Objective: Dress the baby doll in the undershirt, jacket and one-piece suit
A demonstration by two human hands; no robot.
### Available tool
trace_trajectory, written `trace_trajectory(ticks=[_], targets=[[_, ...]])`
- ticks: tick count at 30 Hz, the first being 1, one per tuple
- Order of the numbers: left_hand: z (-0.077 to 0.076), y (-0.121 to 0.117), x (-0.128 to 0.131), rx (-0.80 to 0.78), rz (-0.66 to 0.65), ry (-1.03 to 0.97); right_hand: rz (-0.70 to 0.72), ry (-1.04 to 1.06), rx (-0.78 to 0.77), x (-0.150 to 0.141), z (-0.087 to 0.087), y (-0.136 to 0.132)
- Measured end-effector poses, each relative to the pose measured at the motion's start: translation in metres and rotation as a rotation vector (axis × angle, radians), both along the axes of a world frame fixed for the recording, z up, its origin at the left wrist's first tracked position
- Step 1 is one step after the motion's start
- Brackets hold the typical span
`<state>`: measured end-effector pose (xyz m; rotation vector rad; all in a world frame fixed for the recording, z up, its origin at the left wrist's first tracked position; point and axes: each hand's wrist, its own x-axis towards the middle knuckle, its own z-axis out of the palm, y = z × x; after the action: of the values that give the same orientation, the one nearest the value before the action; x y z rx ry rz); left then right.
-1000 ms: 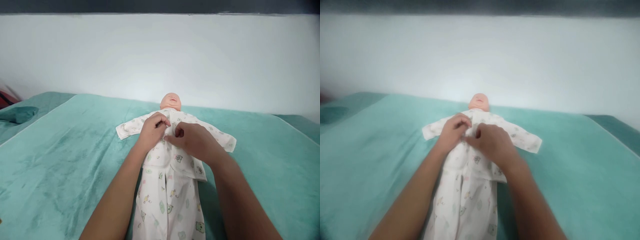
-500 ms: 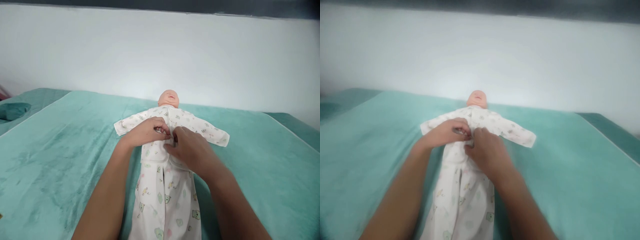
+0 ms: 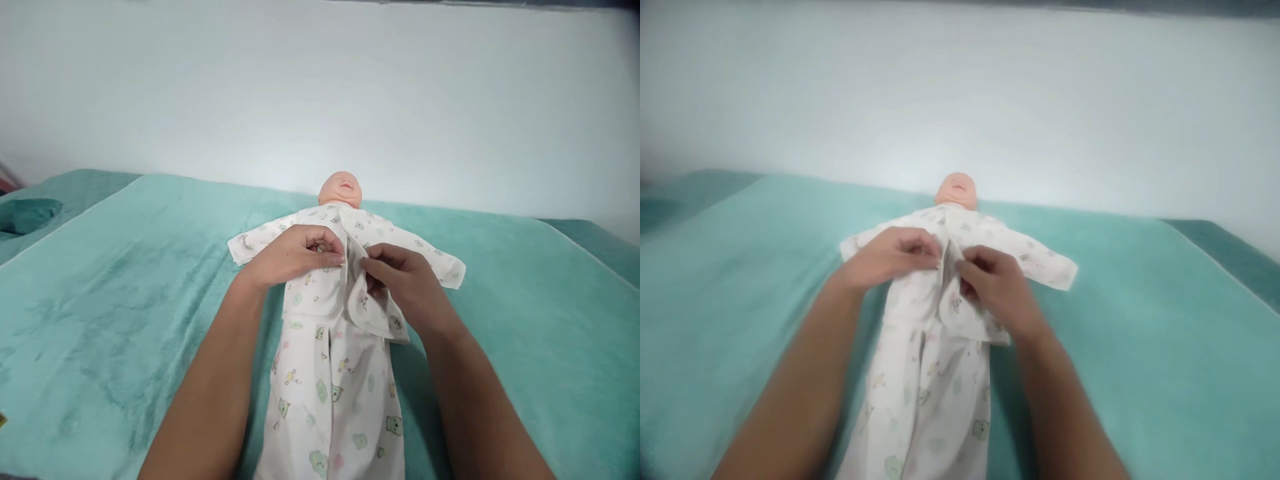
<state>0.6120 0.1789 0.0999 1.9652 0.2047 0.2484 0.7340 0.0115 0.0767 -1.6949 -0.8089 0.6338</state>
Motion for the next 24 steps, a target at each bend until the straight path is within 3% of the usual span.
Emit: trace_trajectory(ticks=[4,10,17,24], targets=[[-0.001,-0.002,0.002,-0.028,0.024,-0.010,-0.009,0.116,0.152,-0.003,-0.006,0.004],[0.000,-0.003,0.001,-0.114,0.030,-0.040,0.036,0.016,0.119,-0.011,-0.003,0.005],[-0.002,-0.003,0.002,-0.150,0.059,-0.028,-0.002,0.096,0.174,-0.007,-0.009,0.006],[-0.004,0.000,0.001,-0.143,-0.003,-0.029,0.045,0.055,0.145,-0.007,-0.007,0.006]])
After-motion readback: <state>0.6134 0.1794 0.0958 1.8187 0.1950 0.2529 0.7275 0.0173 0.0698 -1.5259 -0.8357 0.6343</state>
